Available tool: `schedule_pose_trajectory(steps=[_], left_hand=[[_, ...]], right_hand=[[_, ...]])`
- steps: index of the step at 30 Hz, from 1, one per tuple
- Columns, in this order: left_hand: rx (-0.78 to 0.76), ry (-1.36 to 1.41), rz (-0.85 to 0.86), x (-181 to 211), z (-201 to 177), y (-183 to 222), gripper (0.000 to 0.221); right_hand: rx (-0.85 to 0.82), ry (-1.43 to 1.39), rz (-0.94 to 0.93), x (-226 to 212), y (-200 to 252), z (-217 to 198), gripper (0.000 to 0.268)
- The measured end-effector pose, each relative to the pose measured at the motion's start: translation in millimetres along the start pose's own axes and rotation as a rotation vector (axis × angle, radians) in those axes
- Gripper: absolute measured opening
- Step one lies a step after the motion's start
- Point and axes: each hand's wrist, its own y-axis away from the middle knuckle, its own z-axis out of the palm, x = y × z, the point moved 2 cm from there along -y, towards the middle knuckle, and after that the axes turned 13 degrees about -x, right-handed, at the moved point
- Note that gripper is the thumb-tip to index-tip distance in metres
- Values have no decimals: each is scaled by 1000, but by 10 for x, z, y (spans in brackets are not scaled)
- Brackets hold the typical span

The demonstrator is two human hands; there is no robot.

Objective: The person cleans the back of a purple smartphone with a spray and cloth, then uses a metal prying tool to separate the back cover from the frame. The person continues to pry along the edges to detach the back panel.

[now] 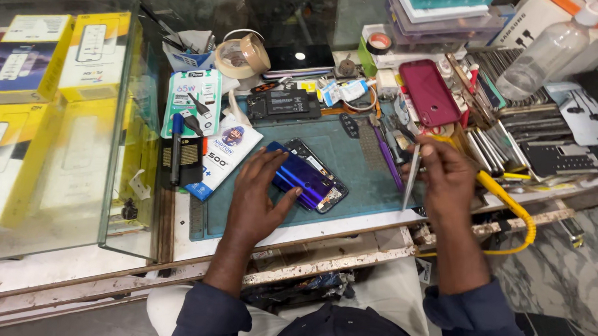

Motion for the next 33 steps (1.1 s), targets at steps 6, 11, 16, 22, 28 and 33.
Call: schedule_pose_trajectory(steps=[6, 11, 16, 22, 28, 33], left_hand=[[-14, -14, 45, -11, 21, 11, 58], [-28, -32, 56, -47, 28, 3, 58], [-65, -77, 36, -101, 76, 0, 59], [-54, -106, 16, -79, 86, 5, 58], [-75, -119, 17, -39, 97, -35, 57], [-102, -112, 45, 33, -3, -152, 54]], right_hand=[[-234, -4, -112, 436, 210, 60, 38], [-221, 240, -114, 448, 363, 331, 22], [-311, 447, -265, 270, 481, 525, 19], [-341, 642, -294, 118, 505, 585, 19], [-323, 674, -348, 80, 561, 568, 25], [-383, 671, -259, 28, 563, 510, 20]])
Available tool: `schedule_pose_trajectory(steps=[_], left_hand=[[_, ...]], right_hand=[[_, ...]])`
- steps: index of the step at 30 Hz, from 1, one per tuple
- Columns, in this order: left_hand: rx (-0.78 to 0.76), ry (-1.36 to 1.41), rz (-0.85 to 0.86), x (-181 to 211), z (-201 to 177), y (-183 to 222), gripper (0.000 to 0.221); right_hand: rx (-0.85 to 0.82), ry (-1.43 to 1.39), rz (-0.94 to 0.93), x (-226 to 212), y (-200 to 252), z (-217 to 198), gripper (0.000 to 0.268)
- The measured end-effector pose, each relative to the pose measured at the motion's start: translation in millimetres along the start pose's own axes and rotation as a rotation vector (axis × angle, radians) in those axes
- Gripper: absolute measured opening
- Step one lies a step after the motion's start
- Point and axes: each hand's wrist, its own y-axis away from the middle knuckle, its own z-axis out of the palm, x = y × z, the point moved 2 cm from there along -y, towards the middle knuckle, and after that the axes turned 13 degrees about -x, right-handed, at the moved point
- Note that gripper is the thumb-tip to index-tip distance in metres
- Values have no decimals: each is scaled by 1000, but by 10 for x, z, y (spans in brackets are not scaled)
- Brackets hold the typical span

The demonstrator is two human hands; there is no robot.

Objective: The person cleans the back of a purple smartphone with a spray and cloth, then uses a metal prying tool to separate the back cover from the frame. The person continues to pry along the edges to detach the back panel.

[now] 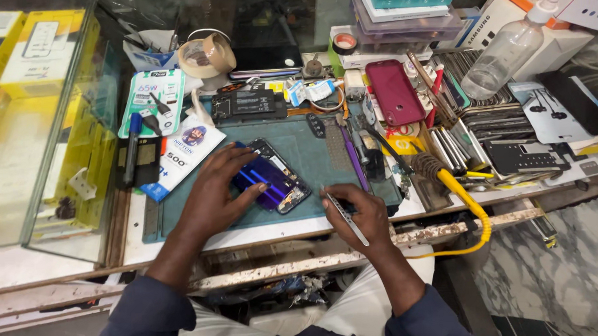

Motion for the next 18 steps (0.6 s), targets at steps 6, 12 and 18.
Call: schedule_pose_trajectory(steps=[6, 12, 18], left_hand=[[-290, -87, -126, -85, -288, -471, 46], [-407, -248, -153, -229, -390, -1048, 43], [-379, -288, -51, -334, -202, -1189, 54]], right_hand=[[9, 42, -44, 27, -9, -64, 20], [9, -326, 168, 209, -3, -58, 22], [-82, -206, 196, 136, -53, -41, 23]])
